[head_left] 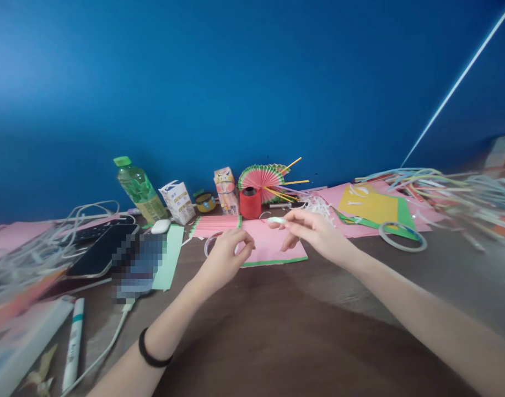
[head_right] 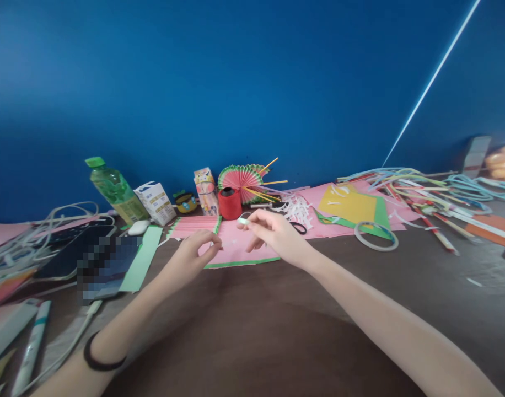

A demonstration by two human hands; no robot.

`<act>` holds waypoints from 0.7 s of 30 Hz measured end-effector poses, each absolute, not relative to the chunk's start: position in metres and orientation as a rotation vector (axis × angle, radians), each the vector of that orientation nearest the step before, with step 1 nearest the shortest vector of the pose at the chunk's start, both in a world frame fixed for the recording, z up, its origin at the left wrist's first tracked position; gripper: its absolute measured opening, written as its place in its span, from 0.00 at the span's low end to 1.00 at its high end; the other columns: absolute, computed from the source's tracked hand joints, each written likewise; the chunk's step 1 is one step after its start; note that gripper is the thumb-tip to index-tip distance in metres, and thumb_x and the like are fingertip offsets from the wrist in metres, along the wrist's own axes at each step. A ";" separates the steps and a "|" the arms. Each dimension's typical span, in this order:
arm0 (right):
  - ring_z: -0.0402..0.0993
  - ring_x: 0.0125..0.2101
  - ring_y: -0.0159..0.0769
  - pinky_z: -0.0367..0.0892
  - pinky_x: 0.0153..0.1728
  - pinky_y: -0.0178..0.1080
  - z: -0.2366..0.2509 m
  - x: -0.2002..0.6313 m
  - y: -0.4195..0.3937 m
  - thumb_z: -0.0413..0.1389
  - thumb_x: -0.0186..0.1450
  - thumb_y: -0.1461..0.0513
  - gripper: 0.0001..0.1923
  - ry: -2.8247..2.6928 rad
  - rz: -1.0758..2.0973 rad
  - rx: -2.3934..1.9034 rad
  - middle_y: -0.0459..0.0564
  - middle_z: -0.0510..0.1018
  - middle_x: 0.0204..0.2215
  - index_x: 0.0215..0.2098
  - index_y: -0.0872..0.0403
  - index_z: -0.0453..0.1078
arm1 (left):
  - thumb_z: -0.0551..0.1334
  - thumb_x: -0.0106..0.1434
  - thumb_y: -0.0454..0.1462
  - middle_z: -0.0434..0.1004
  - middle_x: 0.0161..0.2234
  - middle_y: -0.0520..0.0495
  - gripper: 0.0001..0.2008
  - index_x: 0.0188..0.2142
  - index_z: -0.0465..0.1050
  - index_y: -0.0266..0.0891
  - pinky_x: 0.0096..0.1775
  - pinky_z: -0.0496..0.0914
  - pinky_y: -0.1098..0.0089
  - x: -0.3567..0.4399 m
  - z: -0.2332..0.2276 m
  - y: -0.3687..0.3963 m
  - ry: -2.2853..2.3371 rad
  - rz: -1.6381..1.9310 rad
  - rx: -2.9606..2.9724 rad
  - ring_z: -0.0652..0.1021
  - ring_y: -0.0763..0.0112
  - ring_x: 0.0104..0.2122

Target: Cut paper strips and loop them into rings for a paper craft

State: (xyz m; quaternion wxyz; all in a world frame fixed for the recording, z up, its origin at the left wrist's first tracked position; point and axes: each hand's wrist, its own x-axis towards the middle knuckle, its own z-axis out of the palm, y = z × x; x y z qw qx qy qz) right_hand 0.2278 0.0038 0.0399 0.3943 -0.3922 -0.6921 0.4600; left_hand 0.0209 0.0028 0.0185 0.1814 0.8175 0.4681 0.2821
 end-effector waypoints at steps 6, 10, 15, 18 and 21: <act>0.73 0.37 0.34 0.66 0.41 0.41 0.035 0.224 0.001 0.48 0.61 0.59 0.07 -1.836 1.326 -0.873 0.52 0.75 0.35 0.30 0.56 0.62 | 0.49 0.61 0.38 0.72 0.31 0.53 0.09 0.30 0.66 0.41 0.39 0.61 0.70 0.028 0.025 -0.005 1.226 0.731 2.342 0.69 0.71 0.34; 0.73 0.37 0.35 0.66 0.39 0.40 0.036 0.238 0.014 0.48 0.61 0.59 0.08 -1.844 1.102 -1.013 0.51 0.76 0.33 0.30 0.55 0.62 | 0.49 0.61 0.41 0.72 0.36 0.51 0.10 0.35 0.66 0.42 0.37 0.63 0.69 0.016 0.017 0.004 1.334 0.630 2.339 0.70 0.68 0.37; 0.70 0.30 0.36 0.62 0.32 0.37 0.037 0.274 0.044 0.47 0.58 0.60 0.08 -1.899 0.470 -1.491 0.48 0.75 0.28 0.27 0.55 0.66 | 0.52 0.56 0.36 0.69 0.36 0.46 0.07 0.33 0.67 0.40 0.41 0.62 0.67 -0.008 0.003 0.023 1.487 0.398 2.551 0.70 0.65 0.38; 0.68 0.26 0.35 0.59 0.27 0.35 0.034 0.295 0.058 0.47 0.56 0.63 0.08 -1.893 0.235 -1.767 0.49 0.74 0.23 0.24 0.55 0.66 | 0.52 0.55 0.34 0.69 0.35 0.49 0.07 0.32 0.65 0.41 0.35 0.63 0.71 -0.018 0.003 0.026 1.552 0.285 2.502 0.71 0.71 0.32; 0.68 0.26 0.36 0.58 0.27 0.34 0.029 0.308 0.066 0.46 0.55 0.64 0.09 -1.892 0.091 -1.885 0.50 0.74 0.24 0.23 0.55 0.66 | 0.51 0.54 0.33 0.69 0.29 0.53 0.07 0.33 0.62 0.43 0.30 0.61 0.73 -0.024 0.008 0.025 1.630 0.186 2.445 0.70 0.73 0.27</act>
